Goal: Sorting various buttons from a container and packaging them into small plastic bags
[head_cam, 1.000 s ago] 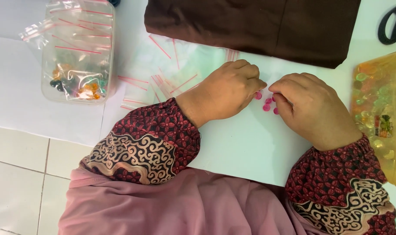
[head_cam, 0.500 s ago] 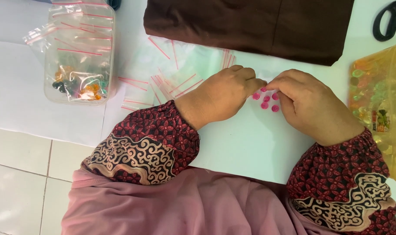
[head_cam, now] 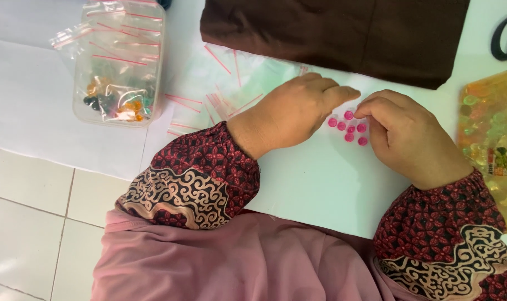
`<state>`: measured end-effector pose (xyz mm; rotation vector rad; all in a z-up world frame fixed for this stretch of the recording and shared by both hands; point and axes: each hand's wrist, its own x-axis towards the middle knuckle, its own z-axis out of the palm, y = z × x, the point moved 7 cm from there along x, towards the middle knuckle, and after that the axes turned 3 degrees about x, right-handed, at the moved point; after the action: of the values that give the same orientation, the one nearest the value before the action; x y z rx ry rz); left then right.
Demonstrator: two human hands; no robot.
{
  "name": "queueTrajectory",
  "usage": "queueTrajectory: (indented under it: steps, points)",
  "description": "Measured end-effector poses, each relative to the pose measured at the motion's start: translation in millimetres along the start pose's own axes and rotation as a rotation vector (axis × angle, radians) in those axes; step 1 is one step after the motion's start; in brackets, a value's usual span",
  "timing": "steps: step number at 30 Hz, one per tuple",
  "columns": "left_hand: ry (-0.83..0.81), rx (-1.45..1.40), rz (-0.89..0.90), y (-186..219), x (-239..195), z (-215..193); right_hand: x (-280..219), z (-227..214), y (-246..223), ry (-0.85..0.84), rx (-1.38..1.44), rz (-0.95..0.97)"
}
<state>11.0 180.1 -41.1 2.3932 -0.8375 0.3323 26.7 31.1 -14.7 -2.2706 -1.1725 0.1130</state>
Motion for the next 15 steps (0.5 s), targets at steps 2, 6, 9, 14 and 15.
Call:
queueTrajectory:
  steps: [2, 6, 9, 14, 15]
  points:
    - [0.097, 0.065, 0.001, -10, 2, -27, 1, 2, -1, 0.022, -0.038, -0.006]
    - [0.331, 0.042, -0.019, -19, -6, -95, 1, 4, -11, 0.142, -0.068, -0.087]
    - [0.496, -0.013, -0.086, -30, -16, -117, 5, 12, -14, 0.211, 0.003, -0.131]
    - [0.341, 0.141, -0.18, -54, -17, -100, 49, 7, -61, 0.056, -0.122, -0.181]
    - [0.23, 0.241, -0.202, -56, -15, -86, 55, 6, -69, -0.027, -0.176, -0.144]
